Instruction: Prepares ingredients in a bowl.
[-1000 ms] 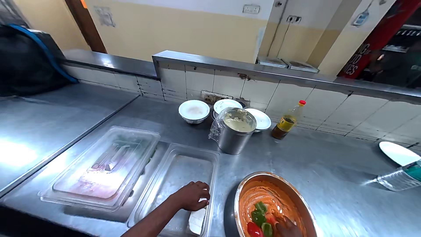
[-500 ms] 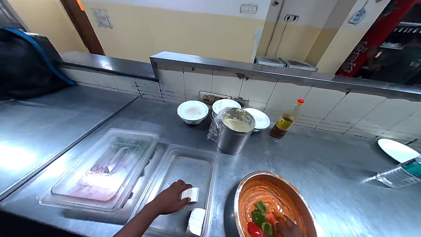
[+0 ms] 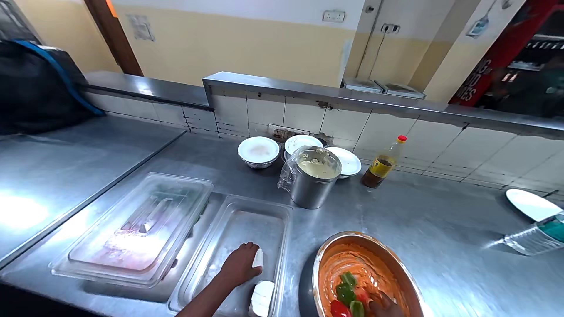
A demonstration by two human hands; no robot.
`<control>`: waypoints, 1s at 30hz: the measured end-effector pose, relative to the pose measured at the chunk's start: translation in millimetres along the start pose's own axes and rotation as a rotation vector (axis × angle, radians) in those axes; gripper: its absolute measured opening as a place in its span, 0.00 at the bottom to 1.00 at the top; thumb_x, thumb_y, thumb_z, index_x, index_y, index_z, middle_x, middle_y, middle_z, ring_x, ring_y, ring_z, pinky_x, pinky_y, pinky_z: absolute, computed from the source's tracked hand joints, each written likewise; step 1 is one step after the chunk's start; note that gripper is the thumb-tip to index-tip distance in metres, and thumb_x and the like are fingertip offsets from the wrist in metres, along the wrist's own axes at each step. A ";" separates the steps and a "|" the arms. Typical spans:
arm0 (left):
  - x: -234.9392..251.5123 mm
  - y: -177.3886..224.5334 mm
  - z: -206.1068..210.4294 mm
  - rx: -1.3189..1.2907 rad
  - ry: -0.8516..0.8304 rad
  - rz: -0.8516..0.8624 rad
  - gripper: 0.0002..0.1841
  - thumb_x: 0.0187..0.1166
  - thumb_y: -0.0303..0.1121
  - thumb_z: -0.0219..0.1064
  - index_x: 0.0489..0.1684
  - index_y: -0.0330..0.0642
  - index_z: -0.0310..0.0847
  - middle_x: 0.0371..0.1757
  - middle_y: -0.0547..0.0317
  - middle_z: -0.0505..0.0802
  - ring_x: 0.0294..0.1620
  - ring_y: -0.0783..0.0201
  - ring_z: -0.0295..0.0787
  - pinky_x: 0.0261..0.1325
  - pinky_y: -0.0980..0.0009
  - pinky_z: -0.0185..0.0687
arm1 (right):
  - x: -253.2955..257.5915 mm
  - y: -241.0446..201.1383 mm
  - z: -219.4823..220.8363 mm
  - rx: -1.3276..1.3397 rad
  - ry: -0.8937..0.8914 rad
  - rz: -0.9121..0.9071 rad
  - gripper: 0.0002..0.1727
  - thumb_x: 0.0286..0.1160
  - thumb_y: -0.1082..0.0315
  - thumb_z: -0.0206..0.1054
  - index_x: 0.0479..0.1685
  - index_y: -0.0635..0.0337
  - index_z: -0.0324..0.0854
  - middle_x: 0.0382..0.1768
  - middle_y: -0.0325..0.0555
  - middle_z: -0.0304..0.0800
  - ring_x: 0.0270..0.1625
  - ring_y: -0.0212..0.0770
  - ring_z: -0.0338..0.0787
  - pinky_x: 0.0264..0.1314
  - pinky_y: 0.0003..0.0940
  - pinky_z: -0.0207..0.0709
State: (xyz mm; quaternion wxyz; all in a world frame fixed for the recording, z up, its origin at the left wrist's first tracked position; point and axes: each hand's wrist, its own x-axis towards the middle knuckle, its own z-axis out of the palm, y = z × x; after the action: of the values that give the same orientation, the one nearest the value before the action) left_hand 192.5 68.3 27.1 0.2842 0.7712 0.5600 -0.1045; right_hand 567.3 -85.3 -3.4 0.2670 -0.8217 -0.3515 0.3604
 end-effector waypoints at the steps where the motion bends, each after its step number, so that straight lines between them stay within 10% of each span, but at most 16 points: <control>1: -1.2 0.3 0.3 0.001 0.007 0.004 0.36 0.80 0.47 0.71 0.81 0.31 0.68 0.79 0.34 0.77 0.82 0.37 0.70 0.81 0.45 0.67 | 0.1 0.7 0.3 0.004 0.004 -0.005 0.23 0.77 0.69 0.66 0.68 0.72 0.81 0.60 0.70 0.89 0.64 0.61 0.88 0.70 0.61 0.76; 30: 7.8 -6.1 14.2 -0.075 0.144 -0.001 0.42 0.74 0.54 0.74 0.86 0.42 0.65 0.77 0.39 0.80 0.80 0.38 0.73 0.78 0.41 0.69 | -1.9 0.3 -1.6 -0.001 -0.010 0.010 0.22 0.77 0.69 0.66 0.68 0.70 0.82 0.60 0.69 0.89 0.65 0.62 0.88 0.70 0.63 0.75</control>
State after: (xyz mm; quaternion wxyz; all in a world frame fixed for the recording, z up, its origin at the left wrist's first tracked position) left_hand 191.9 68.0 9.7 0.2715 0.7653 0.5830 -0.0278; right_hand 567.7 -87.3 -1.8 0.2632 -0.8216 -0.3490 0.3659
